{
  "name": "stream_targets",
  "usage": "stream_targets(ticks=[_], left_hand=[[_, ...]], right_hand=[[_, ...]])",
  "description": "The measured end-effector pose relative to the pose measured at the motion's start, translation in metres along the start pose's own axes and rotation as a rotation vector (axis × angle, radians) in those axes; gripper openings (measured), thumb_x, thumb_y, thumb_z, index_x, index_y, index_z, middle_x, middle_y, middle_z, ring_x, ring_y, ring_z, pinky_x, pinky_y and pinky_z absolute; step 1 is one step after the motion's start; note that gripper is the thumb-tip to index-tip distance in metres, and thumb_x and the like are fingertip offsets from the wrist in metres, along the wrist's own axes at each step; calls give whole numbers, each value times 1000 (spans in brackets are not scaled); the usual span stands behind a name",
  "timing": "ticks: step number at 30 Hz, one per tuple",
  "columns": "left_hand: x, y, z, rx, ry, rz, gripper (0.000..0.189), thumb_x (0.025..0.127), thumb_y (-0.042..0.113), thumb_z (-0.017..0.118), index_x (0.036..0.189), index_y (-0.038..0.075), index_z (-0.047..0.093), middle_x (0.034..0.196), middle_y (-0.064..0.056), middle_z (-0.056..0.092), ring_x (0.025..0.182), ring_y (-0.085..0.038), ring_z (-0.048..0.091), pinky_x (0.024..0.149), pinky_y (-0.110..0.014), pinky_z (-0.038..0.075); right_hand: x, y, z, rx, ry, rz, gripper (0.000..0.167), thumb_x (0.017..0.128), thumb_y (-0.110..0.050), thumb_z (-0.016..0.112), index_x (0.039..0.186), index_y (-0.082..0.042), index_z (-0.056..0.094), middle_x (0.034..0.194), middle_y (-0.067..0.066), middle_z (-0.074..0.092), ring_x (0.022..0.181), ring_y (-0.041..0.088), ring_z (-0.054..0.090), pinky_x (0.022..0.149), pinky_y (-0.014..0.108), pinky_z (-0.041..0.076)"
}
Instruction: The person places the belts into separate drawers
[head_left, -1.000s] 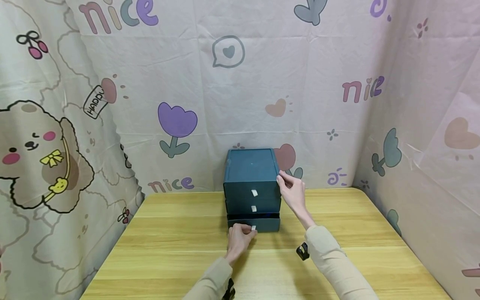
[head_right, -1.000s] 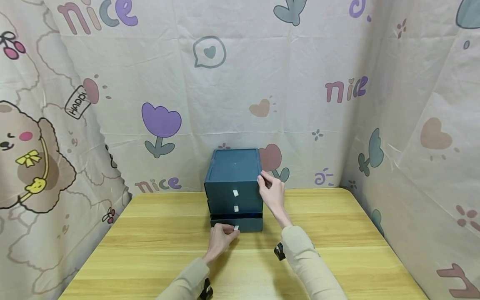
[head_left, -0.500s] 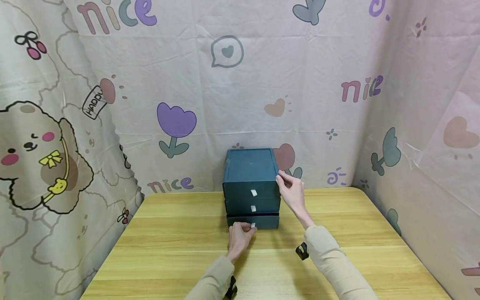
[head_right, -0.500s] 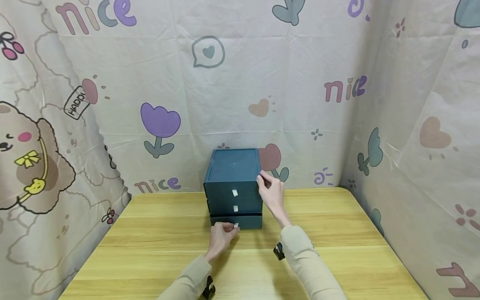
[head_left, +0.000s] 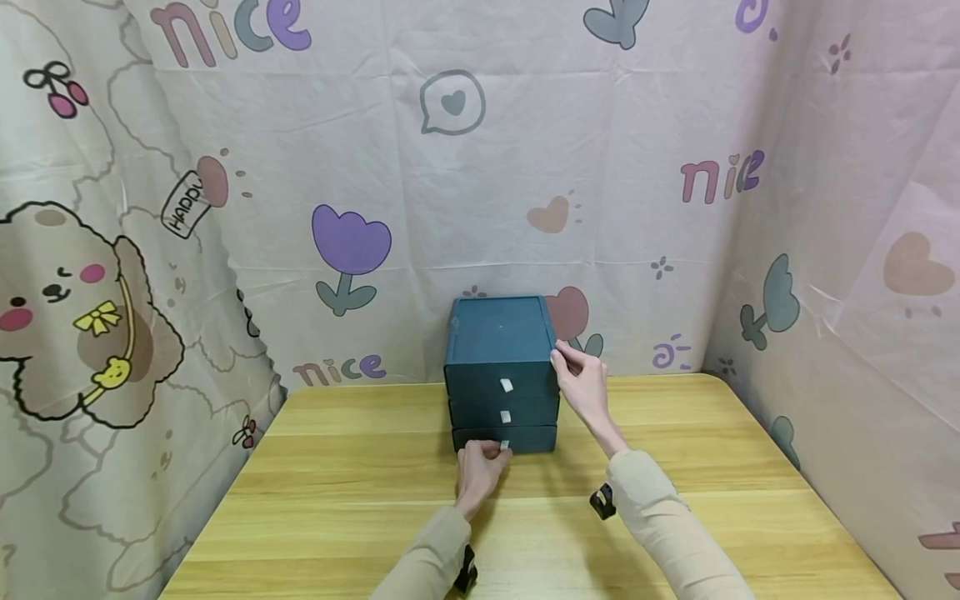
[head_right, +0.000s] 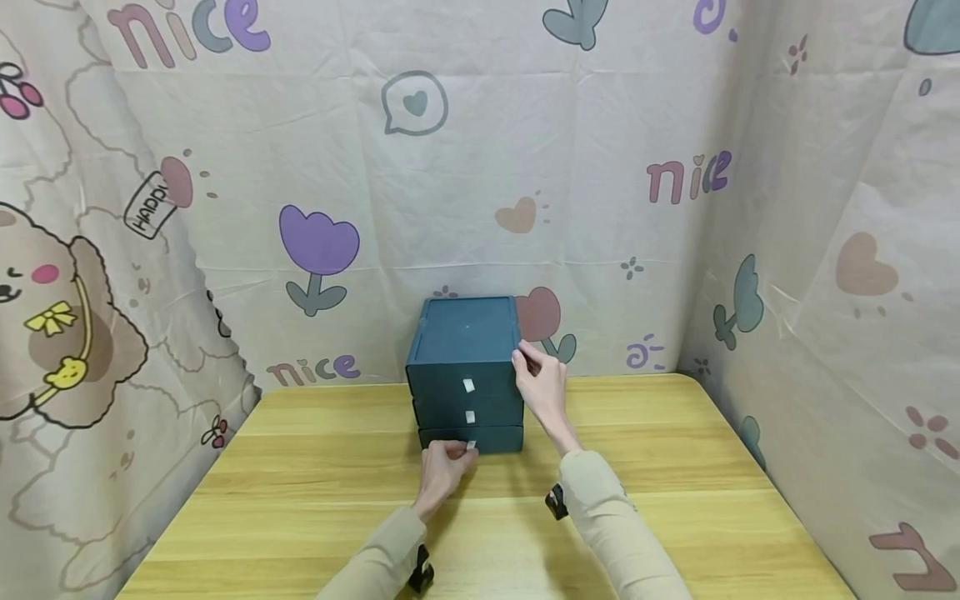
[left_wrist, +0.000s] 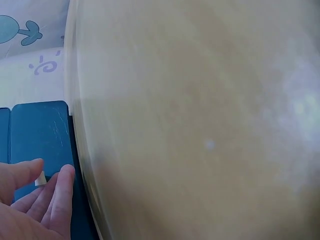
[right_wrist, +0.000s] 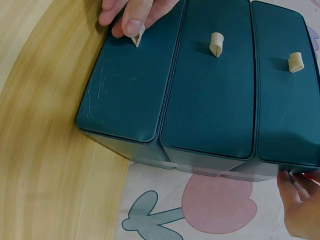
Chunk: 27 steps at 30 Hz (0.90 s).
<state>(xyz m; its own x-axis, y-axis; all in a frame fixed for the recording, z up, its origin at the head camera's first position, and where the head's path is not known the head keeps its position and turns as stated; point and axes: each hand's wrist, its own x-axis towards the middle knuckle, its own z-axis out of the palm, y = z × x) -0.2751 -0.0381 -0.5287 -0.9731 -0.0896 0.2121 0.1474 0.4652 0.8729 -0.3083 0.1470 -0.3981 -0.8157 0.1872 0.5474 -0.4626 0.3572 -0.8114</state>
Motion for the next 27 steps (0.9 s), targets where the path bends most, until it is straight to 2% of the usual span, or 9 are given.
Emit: stream_targets(ticks=[4, 9, 11, 16, 21, 27], left_hand=[[2, -1, 1, -4, 5, 1, 8, 86, 15, 78, 87, 8, 81, 81, -6, 79, 71, -13, 68, 64, -28, 55], [4, -2, 0, -12, 21, 8, 9, 85, 14, 78, 89, 7, 81, 82, -8, 79, 71, -15, 70, 65, -29, 56], [4, -1, 0, -10, 29, 9, 10, 85, 14, 78, 89, 6, 81, 82, -8, 79, 73, -16, 70, 66, -30, 56], [5, -2, 0, -6, 39, 13, 10, 84, 14, 78, 89, 6, 81, 83, -8, 79, 76, -18, 72, 67, -31, 58], [6, -5, -1, -13, 36, 14, 14, 83, 16, 80, 90, 4, 80, 85, -10, 79, 81, -21, 73, 69, -30, 58], [7, -5, -9, -39, -10, 16, 25, 83, 21, 81, 99, 1, 79, 90, -13, 79, 85, -24, 74, 66, -27, 59]], right_hand=[[0, 0, 1, -2, 6, -2, 32, 97, -12, 66, 125, 2, 69, 127, 20, 69, 111, 33, 70, 88, 10, 54], [1, 0, 2, -2, 8, 3, 32, 97, -12, 66, 125, 1, 69, 127, 19, 69, 111, 32, 71, 94, 33, 57], [1, -1, 2, 1, 7, 5, 32, 97, -13, 67, 125, 1, 69, 127, 18, 69, 111, 32, 71, 95, 38, 56], [2, 0, 4, 6, 10, 6, 32, 96, -11, 67, 125, 2, 69, 127, 19, 69, 111, 32, 70, 94, 35, 57], [3, 2, 5, 1, 12, -7, 32, 96, -11, 68, 124, 3, 69, 126, 20, 69, 111, 33, 70, 91, 24, 57], [3, 4, 3, 29, -1, 6, 32, 96, -11, 67, 125, 3, 69, 127, 21, 69, 113, 34, 69, 89, 12, 54]])
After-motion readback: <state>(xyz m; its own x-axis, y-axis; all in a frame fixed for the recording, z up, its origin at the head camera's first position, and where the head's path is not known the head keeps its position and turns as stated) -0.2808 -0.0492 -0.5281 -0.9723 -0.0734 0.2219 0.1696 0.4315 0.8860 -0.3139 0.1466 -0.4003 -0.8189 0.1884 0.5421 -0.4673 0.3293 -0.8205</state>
